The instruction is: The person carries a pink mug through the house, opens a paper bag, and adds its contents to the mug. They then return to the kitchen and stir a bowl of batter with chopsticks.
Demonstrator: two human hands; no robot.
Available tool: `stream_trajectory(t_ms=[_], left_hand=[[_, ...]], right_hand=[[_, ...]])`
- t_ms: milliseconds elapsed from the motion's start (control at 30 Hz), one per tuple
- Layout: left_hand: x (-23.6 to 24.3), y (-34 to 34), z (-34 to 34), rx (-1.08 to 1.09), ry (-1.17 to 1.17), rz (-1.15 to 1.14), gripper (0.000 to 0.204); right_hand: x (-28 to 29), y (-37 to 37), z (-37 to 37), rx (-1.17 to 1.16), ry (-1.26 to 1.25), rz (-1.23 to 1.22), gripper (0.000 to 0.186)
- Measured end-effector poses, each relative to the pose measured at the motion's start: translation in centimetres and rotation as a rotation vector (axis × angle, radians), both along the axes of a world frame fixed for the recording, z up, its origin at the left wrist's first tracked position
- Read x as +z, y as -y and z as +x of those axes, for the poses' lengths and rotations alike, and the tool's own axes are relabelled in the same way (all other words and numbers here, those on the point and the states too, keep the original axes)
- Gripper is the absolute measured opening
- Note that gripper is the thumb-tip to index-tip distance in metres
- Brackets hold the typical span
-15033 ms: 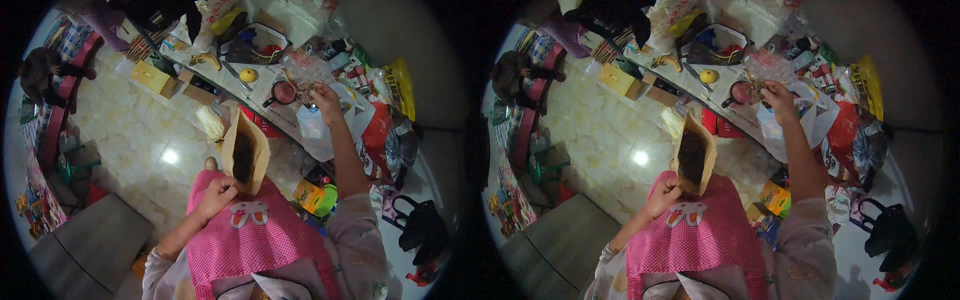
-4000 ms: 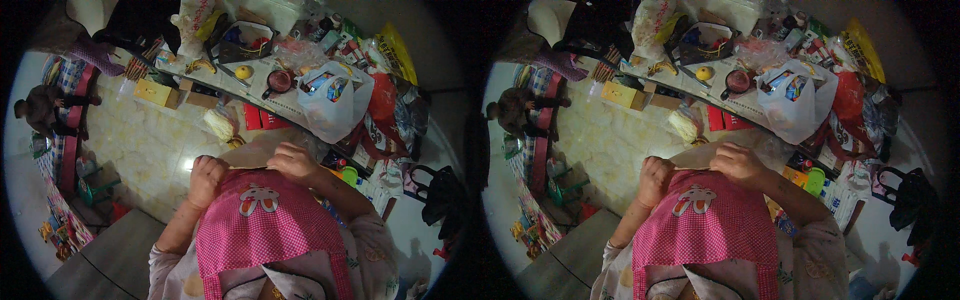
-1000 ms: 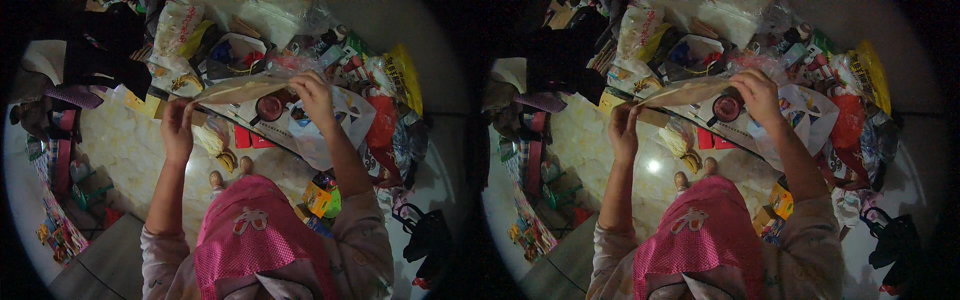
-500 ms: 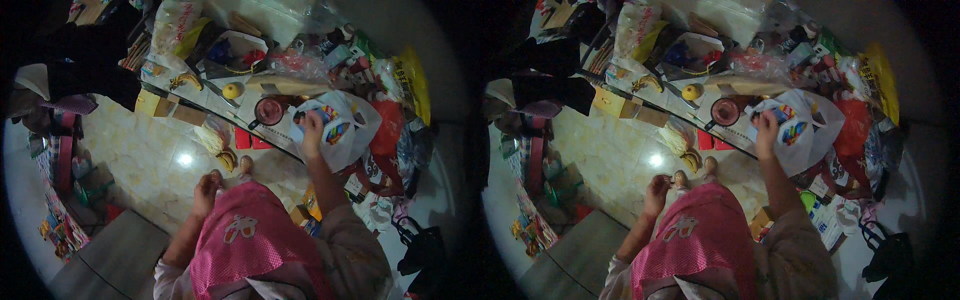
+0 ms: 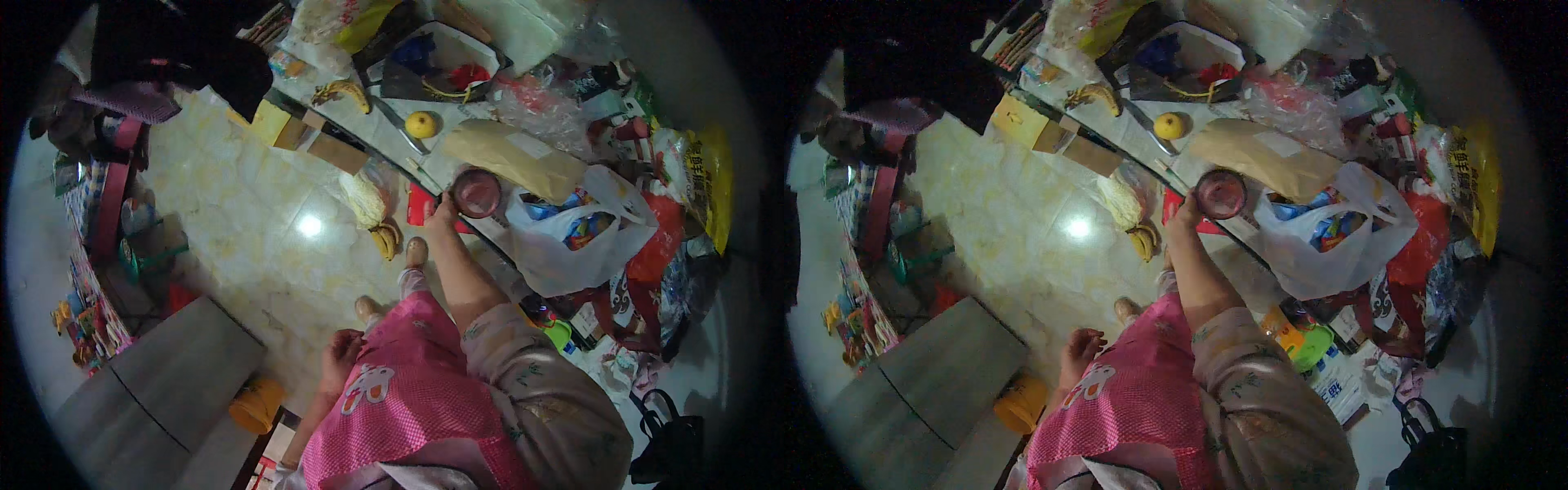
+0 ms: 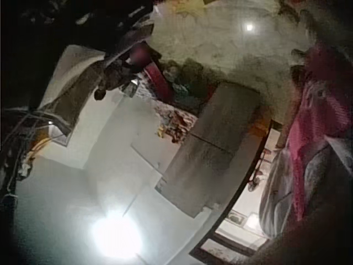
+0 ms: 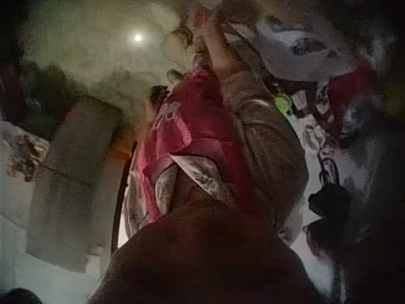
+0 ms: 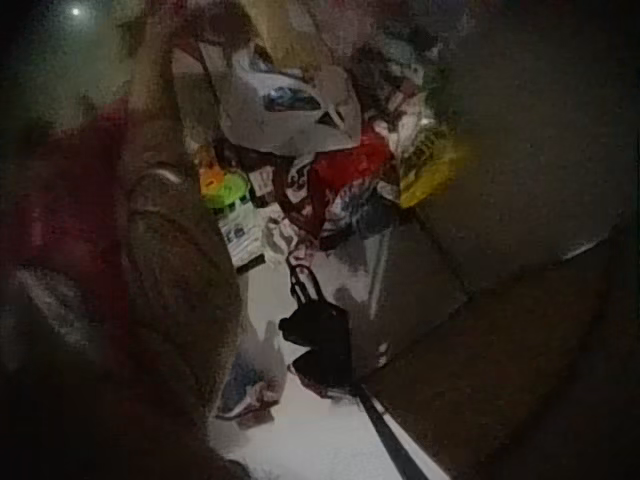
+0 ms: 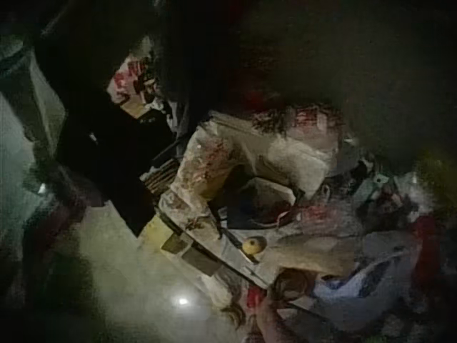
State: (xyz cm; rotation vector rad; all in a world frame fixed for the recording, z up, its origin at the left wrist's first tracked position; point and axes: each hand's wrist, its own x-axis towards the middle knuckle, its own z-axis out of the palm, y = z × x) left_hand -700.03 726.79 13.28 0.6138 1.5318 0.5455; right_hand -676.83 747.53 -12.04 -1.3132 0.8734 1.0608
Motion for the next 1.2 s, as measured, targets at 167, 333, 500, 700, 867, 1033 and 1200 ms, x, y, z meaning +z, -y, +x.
stream_trajectory(t_ms=[167, 333, 500, 700, 867, 1033, 1200], left_hand=[[2.2, 3.1, -1.8, 0.152, -0.022, 0.084, 0.012], [4.9, 7.0, -5.5, 0.331, -0.071, 0.301, 0.012], [4.1, 13.3, -10.9, 0.389, -0.142, 0.291, 0.011], [-0.1, 15.8, -8.8, 0.293, -0.126, 0.278, 0.012], [-2.2, 13.5, -3.4, 0.161, -0.144, 0.275, 0.012], [-3.0, 8.6, 1.3, 0.127, -0.059, 0.284, 0.009], [-2.0, 4.6, 3.6, 0.140, -0.049, 0.249, 0.008]], right_hand=[[-1.7, 2.3, -1.0, 0.160, 0.158, 0.085, 0.027], [-2.3, 6.7, 3.7, 0.585, 0.638, -0.070, 0.028], [2.1, 6.8, 17.8, 0.614, 0.398, 0.036, 0.020], [8.9, 2.1, 24.6, 0.709, 0.804, 0.157, 0.028], [8.5, 0.2, 31.7, 0.712, 0.798, 0.149, 0.026], [8.2, -3.0, 33.8, 0.901, 0.868, 0.146, 0.029], [8.3, -13.1, 35.2, 1.305, 1.380, 0.355, 0.038]])
